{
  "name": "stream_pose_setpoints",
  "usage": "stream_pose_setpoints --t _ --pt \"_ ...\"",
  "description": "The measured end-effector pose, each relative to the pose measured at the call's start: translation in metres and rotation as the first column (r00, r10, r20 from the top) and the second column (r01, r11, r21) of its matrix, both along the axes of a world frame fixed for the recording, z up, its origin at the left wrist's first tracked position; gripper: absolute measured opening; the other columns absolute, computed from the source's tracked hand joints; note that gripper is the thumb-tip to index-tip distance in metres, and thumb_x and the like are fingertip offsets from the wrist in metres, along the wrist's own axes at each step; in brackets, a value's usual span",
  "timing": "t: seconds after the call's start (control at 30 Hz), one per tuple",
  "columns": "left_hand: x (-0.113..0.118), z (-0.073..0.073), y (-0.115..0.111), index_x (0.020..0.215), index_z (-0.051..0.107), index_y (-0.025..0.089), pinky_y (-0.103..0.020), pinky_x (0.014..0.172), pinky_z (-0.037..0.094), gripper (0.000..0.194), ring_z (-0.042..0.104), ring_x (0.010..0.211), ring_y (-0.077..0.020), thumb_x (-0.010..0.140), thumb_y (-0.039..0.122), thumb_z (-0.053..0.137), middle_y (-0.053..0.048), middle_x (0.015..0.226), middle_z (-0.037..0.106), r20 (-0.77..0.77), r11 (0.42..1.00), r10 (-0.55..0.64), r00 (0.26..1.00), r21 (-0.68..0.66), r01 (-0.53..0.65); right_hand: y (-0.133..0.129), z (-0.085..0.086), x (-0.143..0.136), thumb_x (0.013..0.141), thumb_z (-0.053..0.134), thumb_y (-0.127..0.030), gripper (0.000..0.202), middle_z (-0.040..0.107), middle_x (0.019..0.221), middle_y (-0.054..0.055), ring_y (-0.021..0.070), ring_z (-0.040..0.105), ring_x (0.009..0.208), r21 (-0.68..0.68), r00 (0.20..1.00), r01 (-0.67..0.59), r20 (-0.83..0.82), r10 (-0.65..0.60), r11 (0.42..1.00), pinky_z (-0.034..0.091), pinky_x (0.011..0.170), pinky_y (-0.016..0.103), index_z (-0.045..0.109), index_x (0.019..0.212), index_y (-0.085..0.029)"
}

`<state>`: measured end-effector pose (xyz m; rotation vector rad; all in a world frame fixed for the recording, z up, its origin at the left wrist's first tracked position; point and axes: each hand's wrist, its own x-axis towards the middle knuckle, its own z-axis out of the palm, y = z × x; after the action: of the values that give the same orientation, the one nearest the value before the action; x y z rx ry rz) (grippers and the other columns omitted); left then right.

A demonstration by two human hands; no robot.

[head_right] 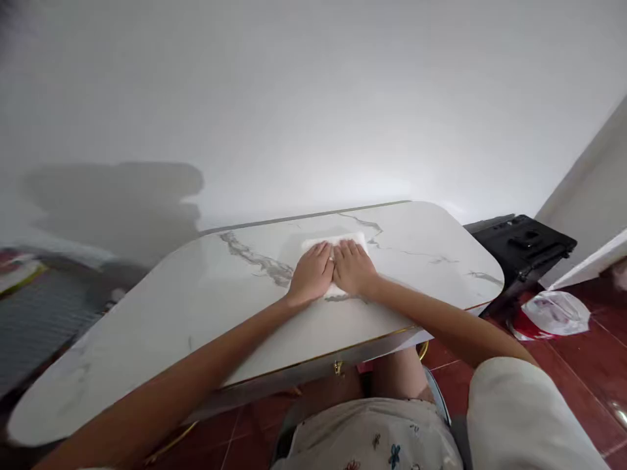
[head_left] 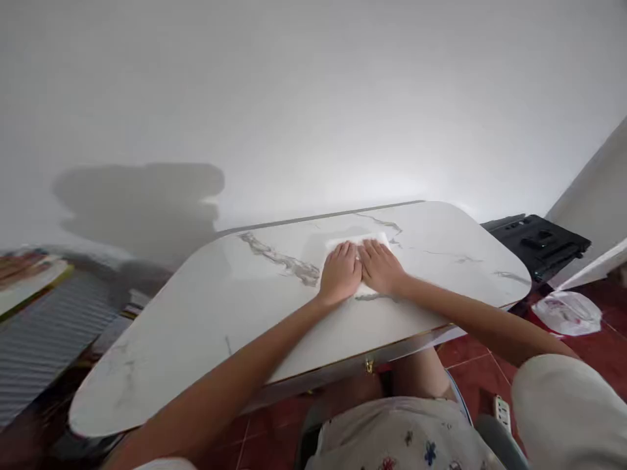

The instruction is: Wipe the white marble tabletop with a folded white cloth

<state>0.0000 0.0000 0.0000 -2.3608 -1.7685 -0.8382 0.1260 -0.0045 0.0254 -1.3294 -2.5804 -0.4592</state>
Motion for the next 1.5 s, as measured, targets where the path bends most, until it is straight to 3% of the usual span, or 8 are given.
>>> stream_pose_setpoints --t 0.17,0.3,0.47,0.57,0.77,1.17,1.33,1.5 --pt "-0.002 -0.013 -0.048 0.131 0.041 0.008 -0.046 0.107 0.03 0.048 0.034 0.131 -0.0273 0.087 0.022 0.028 -0.016 0.139 0.042 0.047 0.999 -0.026 0.999 -0.027 0.027 -0.044 -0.011 0.007 0.088 0.04 -0.025 0.052 0.042 0.137 0.025 0.0346 0.036 0.129 0.013 0.998 -0.051 -0.036 0.052 0.999 0.029 0.105 0.047 0.044 0.132 0.003" --pt "0.011 -0.009 -0.082 0.135 0.036 0.008 -0.045 0.11 0.023 0.051 0.028 0.135 -0.0263 0.087 0.024 0.028 -0.015 0.145 0.036 0.101 0.99 -0.028 0.995 -0.134 0.042 -0.073 -0.01 0.024 0.089 0.036 -0.025 0.051 0.041 0.139 0.023 0.0334 0.033 0.131 0.002 0.995 -0.084 -0.061 0.084 0.996 0.03 0.105 0.047 0.044 0.133 0.0" --pt "0.037 0.006 -0.087 0.139 0.03 0.008 -0.044 0.112 0.018 0.055 0.02 0.139 -0.0242 0.086 0.023 0.028 -0.013 0.149 0.029 0.2 0.959 0.031 0.979 -0.283 0.027 -0.068 -0.003 0.052 0.09 0.034 -0.029 0.051 0.041 0.141 0.018 0.0297 0.032 0.133 -0.05 0.99 -0.13 -0.07 0.126 0.99 0.031 0.105 0.047 0.043 0.135 -0.006" --pt "0.052 0.013 -0.067 0.14 0.028 0.007 -0.043 0.113 0.016 0.056 0.018 0.139 -0.0234 0.087 0.024 0.028 -0.014 0.149 0.026 0.238 0.948 0.056 0.97 -0.316 0.023 -0.042 0.003 0.067 0.09 0.036 -0.032 0.052 0.041 0.141 0.015 0.0279 0.033 0.132 -0.1 0.989 -0.132 -0.075 0.125 0.986 0.032 0.106 0.046 0.043 0.136 -0.008" --pt "0.07 0.016 -0.001 0.135 0.035 0.01 -0.04 0.112 0.019 0.049 0.026 0.136 -0.0222 0.088 0.023 0.032 -0.014 0.145 0.035 0.26 0.978 0.063 0.964 -0.208 -0.007 0.025 0.01 0.079 0.089 0.038 -0.031 0.051 0.042 0.141 0.015 0.029 0.034 0.132 -0.121 0.994 -0.084 -0.083 0.074 0.989 0.032 0.106 0.046 0.045 0.135 -0.008" --pt "0.06 0.023 0.127 0.109 0.052 0.017 -0.039 0.103 0.03 0.029 0.042 0.122 -0.023 0.09 0.024 0.031 -0.011 0.123 0.055 0.196 0.996 0.081 0.977 -0.042 -0.074 0.162 0.012 0.061 0.09 0.039 -0.027 0.046 0.044 0.14 0.012 0.0253 0.036 0.131 -0.122 0.984 -0.06 -0.174 0.038 0.991 0.028 0.108 0.04 0.048 0.132 -0.011" --pt "0.061 0.026 0.167 0.1 0.054 0.018 -0.038 0.099 0.033 0.026 0.047 0.115 -0.0229 0.09 0.023 0.031 -0.01 0.115 0.059 0.18 0.998 0.06 0.982 -0.006 -0.06 0.193 0.015 0.061 0.089 0.041 -0.026 0.045 0.046 0.138 0.013 0.0252 0.037 0.13 -0.134 0.976 -0.033 -0.217 0.003 0.99 0.03 0.107 0.039 0.049 0.131 -0.01" --pt "0.066 0.029 0.187 0.095 0.056 0.018 -0.038 0.098 0.033 0.026 0.049 0.112 -0.0233 0.09 0.023 0.031 -0.01 0.108 0.061 0.164 0.999 0.04 0.986 -0.024 -0.037 0.207 0.019 0.065 0.091 0.039 -0.024 0.04 0.054 0.131 0.008 0.0215 0.044 0.123 -0.108 0.971 -0.021 -0.24 -0.006 0.994 0.031 0.105 0.036 0.053 0.127 -0.015"
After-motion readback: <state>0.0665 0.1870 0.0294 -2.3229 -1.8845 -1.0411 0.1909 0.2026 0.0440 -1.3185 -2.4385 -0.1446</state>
